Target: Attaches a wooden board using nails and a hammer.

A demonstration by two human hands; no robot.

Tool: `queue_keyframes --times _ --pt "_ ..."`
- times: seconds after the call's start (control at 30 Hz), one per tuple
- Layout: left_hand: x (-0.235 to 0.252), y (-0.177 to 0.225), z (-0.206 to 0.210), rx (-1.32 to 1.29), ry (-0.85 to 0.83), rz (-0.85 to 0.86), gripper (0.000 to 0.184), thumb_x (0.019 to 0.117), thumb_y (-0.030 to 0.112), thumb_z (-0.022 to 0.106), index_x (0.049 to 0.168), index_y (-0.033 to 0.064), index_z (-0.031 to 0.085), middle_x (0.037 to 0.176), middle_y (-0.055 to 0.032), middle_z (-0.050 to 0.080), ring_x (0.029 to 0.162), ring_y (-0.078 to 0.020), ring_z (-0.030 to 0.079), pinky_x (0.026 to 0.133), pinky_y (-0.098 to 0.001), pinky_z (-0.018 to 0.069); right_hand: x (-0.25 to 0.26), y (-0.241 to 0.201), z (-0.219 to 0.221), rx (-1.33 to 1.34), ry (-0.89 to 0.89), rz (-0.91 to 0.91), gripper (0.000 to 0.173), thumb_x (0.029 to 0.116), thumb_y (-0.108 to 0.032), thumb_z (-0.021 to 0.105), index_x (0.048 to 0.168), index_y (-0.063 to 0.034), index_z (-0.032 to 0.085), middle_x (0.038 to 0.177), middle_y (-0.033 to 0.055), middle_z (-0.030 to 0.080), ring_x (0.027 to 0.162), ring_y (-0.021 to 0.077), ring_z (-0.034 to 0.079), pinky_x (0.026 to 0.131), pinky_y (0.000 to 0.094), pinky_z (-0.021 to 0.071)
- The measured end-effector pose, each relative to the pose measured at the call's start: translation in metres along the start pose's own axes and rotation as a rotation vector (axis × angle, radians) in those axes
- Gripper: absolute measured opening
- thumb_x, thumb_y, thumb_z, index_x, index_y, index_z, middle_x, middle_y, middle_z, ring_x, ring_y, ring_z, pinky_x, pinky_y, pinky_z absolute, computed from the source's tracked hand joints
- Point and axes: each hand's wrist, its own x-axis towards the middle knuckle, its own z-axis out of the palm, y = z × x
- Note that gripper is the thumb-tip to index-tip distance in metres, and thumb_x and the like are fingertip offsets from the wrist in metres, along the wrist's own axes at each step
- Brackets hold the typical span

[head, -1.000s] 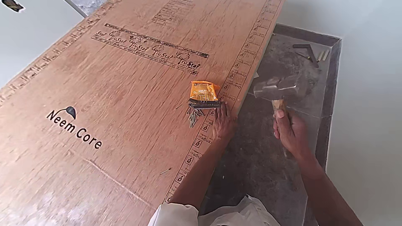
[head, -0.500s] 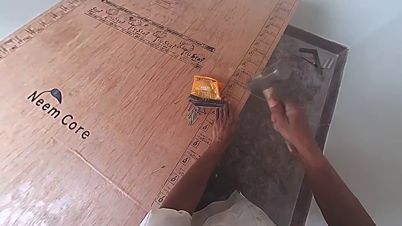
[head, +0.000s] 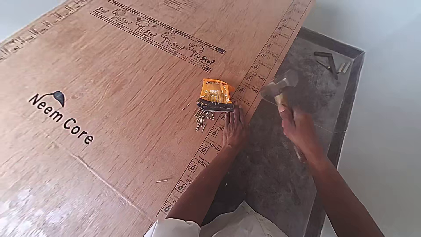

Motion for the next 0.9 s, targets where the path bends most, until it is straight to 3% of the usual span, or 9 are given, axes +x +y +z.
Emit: queue_keyframes --times 0.1,0.2,0.27,0.33,0.43,0.57,0.73,0.83,0.9 --pt "-0.004 0.002 0.004 0.003 0.029 0.004 0.073 0.1041 0.037 0.041 0.160 -0.0059 0.023 0.169 -0.0237 0.019 0.158 -0.0358 0.017 0.128 -0.0503 0.0121 -0.026 -0.026 -0.032 0.246 0.376 -0.353 0.054 0.1071 -0.056 0.040 0.100 -0.0054 0.058 0.067 -0.0013 0.056 0.050 0.0095 0.058 0.044 0.0313 0.0526" --pt "-0.003 0.001 0.003 -0.006 0.043 0.000 0.075 0.1028 0.039 0.044 0.160 -0.0055 0.025 0.169 -0.0232 0.021 0.157 -0.0357 0.020 0.127 -0.0503 0.0142 -0.028 -0.043 -0.032 0.446 0.533 -0.584 0.045 0.1074 -0.057 0.038 0.099 -0.0144 0.051 0.068 -0.0086 0.056 0.052 0.0046 0.058 0.045 0.0270 0.0539" --pt "-0.002 0.000 -0.002 -0.026 -0.002 -0.007 0.091 0.0977 0.053 0.051 0.161 -0.0055 0.021 0.169 -0.0237 0.018 0.158 -0.0357 0.016 0.128 -0.0510 0.0098 -0.024 -0.015 0.000 0.222 0.402 -0.433 0.049 0.1086 -0.048 0.043 0.097 -0.0023 0.056 0.065 0.0010 0.056 0.051 0.0124 0.058 0.047 0.0330 0.0534" --pt "-0.001 0.000 -0.005 -0.051 -0.030 -0.006 0.119 0.0835 0.075 0.059 0.160 -0.0071 0.020 0.169 -0.0260 0.017 0.158 -0.0372 0.014 0.128 -0.0521 0.0074 -0.007 0.006 0.029 -0.120 -0.004 -0.099 0.052 0.1086 -0.046 0.046 0.106 0.0032 0.060 0.075 0.0161 0.062 0.069 0.0321 0.066 0.064 0.0507 0.0552" --pt "0.004 -0.002 -0.007 -0.032 -0.007 0.007 0.135 0.0735 0.090 0.053 0.160 -0.0078 0.020 0.168 -0.0275 0.018 0.158 -0.0386 0.015 0.128 -0.0529 0.0081 0.020 0.000 0.035 -0.208 -0.198 0.068 0.054 0.1079 -0.050 0.045 0.103 0.0011 0.060 0.078 0.0174 0.061 0.076 0.0342 0.066 0.070 0.0517 0.0532" --pt "-0.001 0.001 -0.006 -0.003 -0.064 -0.008 0.133 0.0751 0.083 0.059 0.161 -0.0074 0.014 0.170 -0.0266 0.011 0.159 -0.0375 0.009 0.127 -0.0531 0.0043 -0.009 -0.019 -0.004 0.059 0.134 -0.210 0.050 0.1084 -0.048 0.043 0.099 -0.0017 0.061 0.064 0.0057 0.058 0.051 0.0181 0.060 0.050 0.0394 0.0543" --pt "0.000 0.003 -0.008 -0.011 -0.077 -0.004 0.116 0.0824 0.058 0.071 0.160 -0.0087 0.017 0.169 -0.0280 0.013 0.158 -0.0391 0.011 0.127 -0.0540 0.0057 -0.018 -0.041 -0.028 0.364 0.502 -0.531 0.049 0.1092 -0.054 0.035 0.102 -0.0075 0.050 0.067 -0.0038 0.054 0.051 0.0079 0.058 0.045 0.0306 0.0548" --pt "0.003 0.003 -0.007 0.016 -0.122 -0.016 0.102 0.0915 0.045 0.067 0.161 -0.0076 0.013 0.170 -0.0271 0.009 0.159 -0.0381 0.007 0.127 -0.0536 0.0049 -0.010 0.005 0.024 -0.067 0.146 -0.188 0.051 0.1086 -0.043 0.047 0.106 0.0065 0.058 0.071 0.0151 0.060 0.063 0.0305 0.065 0.060 0.0485 0.0549" --pt "-0.002 0.006 -0.001 0.021 -0.136 -0.013 0.094 0.0946 0.037 0.065 0.161 -0.0065 0.015 0.169 -0.0272 0.012 0.159 -0.0379 0.010 0.127 -0.0539 0.0073 0.004 0.015 0.043 -0.251 -0.191 0.070 0.053 0.1088 -0.048 0.044 0.109 0.0026 0.060 0.085 0.0202 0.065 0.085 0.0380 0.069 0.078 0.0552 0.0544"
